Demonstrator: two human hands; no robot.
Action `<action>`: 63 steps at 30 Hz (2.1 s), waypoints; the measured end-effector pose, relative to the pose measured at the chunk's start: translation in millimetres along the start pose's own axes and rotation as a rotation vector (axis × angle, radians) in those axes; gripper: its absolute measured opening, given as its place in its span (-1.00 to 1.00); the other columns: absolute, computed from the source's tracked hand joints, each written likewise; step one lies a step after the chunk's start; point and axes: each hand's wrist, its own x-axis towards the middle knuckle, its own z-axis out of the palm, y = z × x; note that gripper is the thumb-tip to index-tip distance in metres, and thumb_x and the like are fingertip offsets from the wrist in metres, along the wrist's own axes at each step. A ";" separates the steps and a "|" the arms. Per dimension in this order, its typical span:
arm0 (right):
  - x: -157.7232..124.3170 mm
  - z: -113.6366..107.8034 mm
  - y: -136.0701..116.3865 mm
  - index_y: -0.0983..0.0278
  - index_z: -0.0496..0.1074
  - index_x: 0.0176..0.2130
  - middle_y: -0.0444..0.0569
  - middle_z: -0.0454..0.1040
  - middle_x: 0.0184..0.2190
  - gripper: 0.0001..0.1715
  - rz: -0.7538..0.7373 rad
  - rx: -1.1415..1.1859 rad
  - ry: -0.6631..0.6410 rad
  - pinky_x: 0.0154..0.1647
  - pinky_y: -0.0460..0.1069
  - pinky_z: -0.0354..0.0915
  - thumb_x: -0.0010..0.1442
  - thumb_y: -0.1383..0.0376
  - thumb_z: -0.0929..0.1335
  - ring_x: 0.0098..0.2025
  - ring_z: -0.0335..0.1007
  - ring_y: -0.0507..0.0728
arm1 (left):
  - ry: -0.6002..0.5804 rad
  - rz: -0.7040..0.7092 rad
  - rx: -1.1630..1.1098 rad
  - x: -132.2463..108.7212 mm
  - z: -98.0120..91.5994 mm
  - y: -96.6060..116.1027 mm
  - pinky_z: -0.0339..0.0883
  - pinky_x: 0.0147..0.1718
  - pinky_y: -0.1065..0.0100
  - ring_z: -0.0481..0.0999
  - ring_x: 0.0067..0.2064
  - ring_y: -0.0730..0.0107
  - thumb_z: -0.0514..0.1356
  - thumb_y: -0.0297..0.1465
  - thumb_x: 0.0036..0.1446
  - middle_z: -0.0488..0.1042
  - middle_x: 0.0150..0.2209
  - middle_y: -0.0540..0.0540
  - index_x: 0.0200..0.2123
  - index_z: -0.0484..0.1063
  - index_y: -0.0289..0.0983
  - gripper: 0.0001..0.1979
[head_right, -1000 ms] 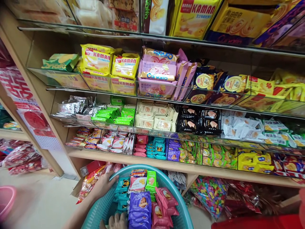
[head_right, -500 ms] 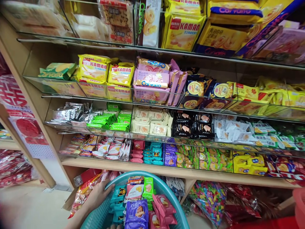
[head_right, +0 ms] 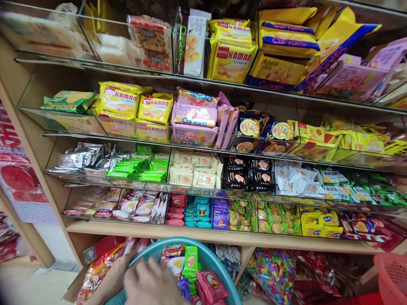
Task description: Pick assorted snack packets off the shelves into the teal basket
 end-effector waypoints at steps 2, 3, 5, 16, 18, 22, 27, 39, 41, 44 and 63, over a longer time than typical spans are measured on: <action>23.3 -57.6 37.9 0.30 0.44 -0.15 0.01 0.51 -0.27 -0.78 0.034 -0.011 0.025 -0.25 0.07 0.36 0.17 0.38 0.30 -0.21 0.41 0.21 | 0.003 0.003 0.001 0.2 0.9 -0.6 0.28 -0.21 0.32 0.54 -0.16 0.20 -0.09 -0.18 0.22 0.57 -0.29 -0.13 -0.22 0.40 -0.21 -0.66; 34.1 -80.1 58.8 0.31 0.44 -0.14 0.02 0.50 -0.27 -0.77 0.048 -0.030 0.029 -0.23 0.06 0.35 0.21 0.41 0.27 -0.21 0.40 0.18 | 0.007 0.000 0.003 0.0 0.9 -0.8 0.28 -0.20 0.32 0.54 -0.15 0.20 -0.08 -0.18 0.22 0.57 -0.28 -0.13 -0.21 0.40 -0.21 -0.65; 52.4 -109.0 101.4 0.33 0.44 -0.15 0.04 0.49 -0.23 -0.77 0.112 -0.078 0.073 -0.15 0.06 0.33 0.24 0.40 0.25 -0.16 0.37 0.18 | 0.015 -0.009 0.008 -1.4 0.5 -1.1 0.28 -0.20 0.32 0.54 -0.14 0.18 -0.08 -0.16 0.21 0.57 -0.28 -0.14 -0.20 0.40 -0.21 -0.65; 88.1 -113.8 203.6 0.27 0.39 -0.02 0.03 0.42 -0.10 -0.71 0.133 -0.110 0.197 0.00 0.08 0.18 0.26 0.29 0.27 -0.05 0.28 0.18 | 0.036 -0.055 0.008 -4.4 3.1 -3.4 0.27 -0.11 0.29 0.50 -0.07 0.16 -0.08 -0.16 0.20 0.53 -0.14 -0.21 -0.17 0.38 -0.22 -0.64; 93.6 -112.3 202.1 0.28 0.38 -0.01 0.04 0.41 -0.09 -0.68 0.128 -0.118 0.179 0.00 0.10 0.17 0.23 0.26 0.31 -0.03 0.26 0.20 | 0.029 -0.049 0.003 -3.3 3.9 -4.2 0.27 -0.12 0.30 0.50 -0.07 0.19 -0.09 -0.16 0.21 0.54 -0.17 -0.18 -0.17 0.38 -0.21 -0.65; 103.9 -108.5 199.8 0.29 0.37 -0.01 0.05 0.40 -0.08 -0.64 0.131 -0.136 0.150 -0.03 0.11 0.16 0.19 0.25 0.35 -0.03 0.23 0.24 | 0.022 -0.053 0.009 -1.7 5.6 -7.4 0.27 -0.15 0.31 0.51 -0.09 0.20 -0.07 -0.20 0.21 0.55 -0.20 -0.16 -0.17 0.38 -0.21 -0.68; 105.8 -105.7 196.7 0.27 0.40 -0.07 0.02 0.40 -0.12 -0.72 0.121 -0.158 0.148 -0.07 0.08 0.14 0.19 0.27 0.34 -0.07 0.22 0.20 | 0.016 -0.065 0.017 -1.1 6.4 -9.6 0.27 -0.18 0.30 0.51 -0.11 0.18 -0.07 -0.20 0.21 0.55 -0.23 -0.17 -0.20 0.38 -0.22 -0.68; 99.0 -102.8 188.7 0.27 0.41 -0.20 0.00 0.41 -0.20 -0.86 0.171 -0.156 0.180 -0.14 0.04 0.11 0.23 0.30 0.29 -0.12 0.22 0.19 | 0.019 -0.057 0.016 -3.4 1.0 -2.6 0.27 -0.16 0.32 0.51 -0.09 0.19 -0.07 -0.17 0.21 0.56 -0.21 -0.15 -0.19 0.38 -0.19 -0.68; 99.3 -101.8 188.5 0.27 0.40 -0.20 -0.01 0.41 -0.19 -0.86 0.182 -0.141 0.177 -0.14 0.04 0.10 0.22 0.30 0.30 -0.11 0.22 0.18 | 0.020 -0.050 0.016 -3.3 0.2 -1.6 0.28 -0.16 0.32 0.51 -0.08 0.18 -0.07 -0.16 0.21 0.56 -0.23 -0.14 -0.19 0.40 -0.18 -0.67; 99.9 -101.5 188.9 0.27 0.39 -0.14 0.00 0.41 -0.16 -0.80 0.204 -0.116 0.172 -0.13 0.04 0.10 0.21 0.29 0.32 -0.10 0.23 0.18 | 0.015 -0.033 0.012 -3.2 -0.9 -0.3 0.27 -0.15 0.32 0.50 -0.06 0.16 -0.06 -0.16 0.21 0.56 -0.24 -0.14 -0.21 0.41 -0.18 -0.67; 88.1 -136.0 175.1 0.27 0.41 -0.29 -0.08 0.49 -0.31 -0.88 0.240 0.278 0.338 -0.20 -0.03 0.18 0.16 0.26 0.34 -0.23 0.36 0.10 | 0.002 -0.041 0.017 -6.6 -4.6 7.1 0.25 -0.26 0.37 0.54 -0.17 0.23 -0.06 -0.19 0.23 0.55 -0.30 -0.13 -0.25 0.40 -0.21 -0.69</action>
